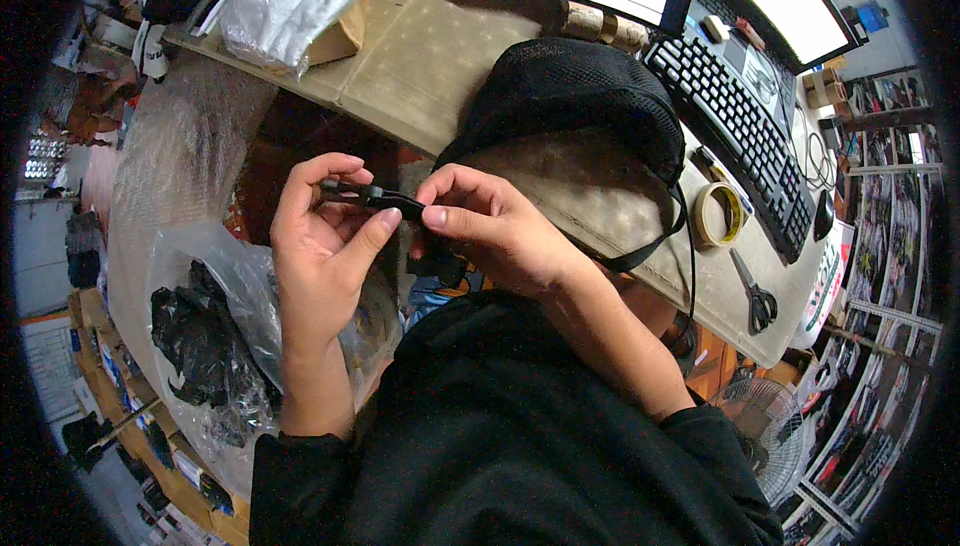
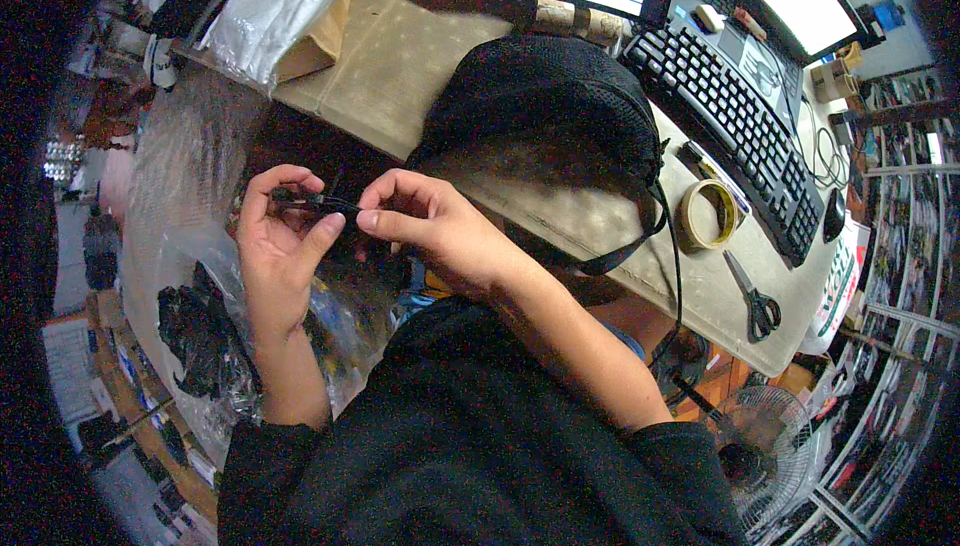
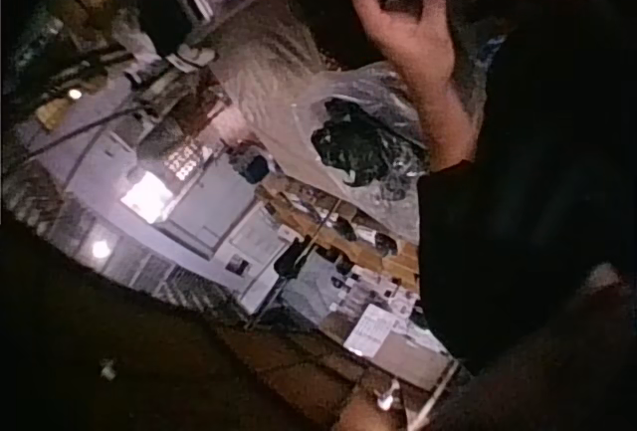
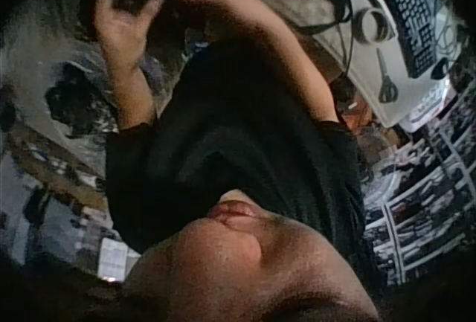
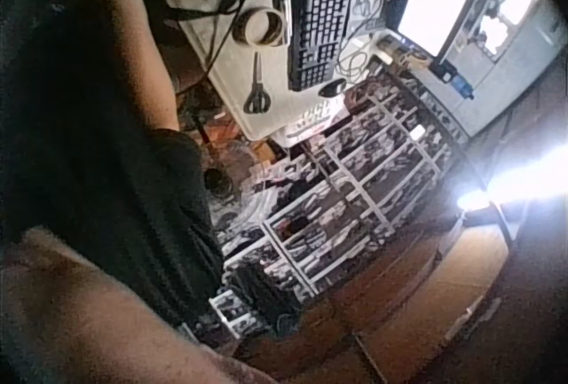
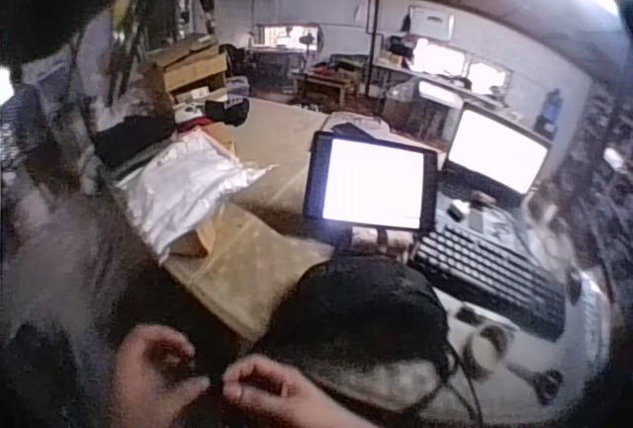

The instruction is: The person unpacks a black cap from a plastic mailer, places it on the desk, and interacts with a laptop using a keyboard and mouse. They then open a second black mailer using scissors, remove a black mesh cap, and adjust its strap.

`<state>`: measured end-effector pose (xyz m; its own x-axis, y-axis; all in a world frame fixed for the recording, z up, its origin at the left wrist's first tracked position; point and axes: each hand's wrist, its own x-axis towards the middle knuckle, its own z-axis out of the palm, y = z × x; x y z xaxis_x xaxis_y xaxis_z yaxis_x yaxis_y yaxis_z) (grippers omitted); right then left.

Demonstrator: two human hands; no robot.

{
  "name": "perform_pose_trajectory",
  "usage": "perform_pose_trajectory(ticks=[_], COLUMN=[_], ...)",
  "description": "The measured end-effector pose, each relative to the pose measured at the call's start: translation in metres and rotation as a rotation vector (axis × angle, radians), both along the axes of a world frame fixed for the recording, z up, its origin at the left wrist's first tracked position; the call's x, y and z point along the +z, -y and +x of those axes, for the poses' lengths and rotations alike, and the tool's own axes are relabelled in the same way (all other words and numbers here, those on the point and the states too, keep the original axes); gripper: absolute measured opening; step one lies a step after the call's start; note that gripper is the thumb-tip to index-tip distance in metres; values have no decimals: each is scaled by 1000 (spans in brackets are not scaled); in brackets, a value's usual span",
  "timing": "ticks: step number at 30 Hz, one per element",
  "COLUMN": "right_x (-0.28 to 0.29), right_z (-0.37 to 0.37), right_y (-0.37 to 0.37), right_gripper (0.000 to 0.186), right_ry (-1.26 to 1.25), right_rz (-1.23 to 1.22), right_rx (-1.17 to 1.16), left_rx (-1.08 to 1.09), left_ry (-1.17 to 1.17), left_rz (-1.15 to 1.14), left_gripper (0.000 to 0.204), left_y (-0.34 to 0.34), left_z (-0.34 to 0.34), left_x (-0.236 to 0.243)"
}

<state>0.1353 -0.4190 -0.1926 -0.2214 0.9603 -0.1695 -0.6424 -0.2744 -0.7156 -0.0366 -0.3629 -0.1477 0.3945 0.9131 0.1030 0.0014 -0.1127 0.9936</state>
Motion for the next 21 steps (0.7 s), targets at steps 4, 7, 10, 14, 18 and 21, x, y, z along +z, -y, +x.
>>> perform_pose_trajectory(ticks=[4,7,10,14,18,21], right_x=[0,1,11,13,11,11], right_z=[3,10,15,23,25,19], right_y=[-1,-5,-10,-14,-17,-18], right_gripper=[15,14,15,14,12,10], right_ry=[44,174,255,239,353,532], right_rz=[0,30,152,150,136,198], right_rx=[-14,31,41,70,51,-20], left_rx=[-29,-179,-253,-287,-281,-245], left_ry=[-3,-95,-117,-64,-50,-70], left_rz=[-35,56,54,53,38,41], left_gripper=[32,24,22,22,25,27], left_y=[-1,-7,-11,-14,-16,-15], left_z=[-3,-7,-10,-7,-7,-5], left_x=[-3,1,3,0,-3,-4])
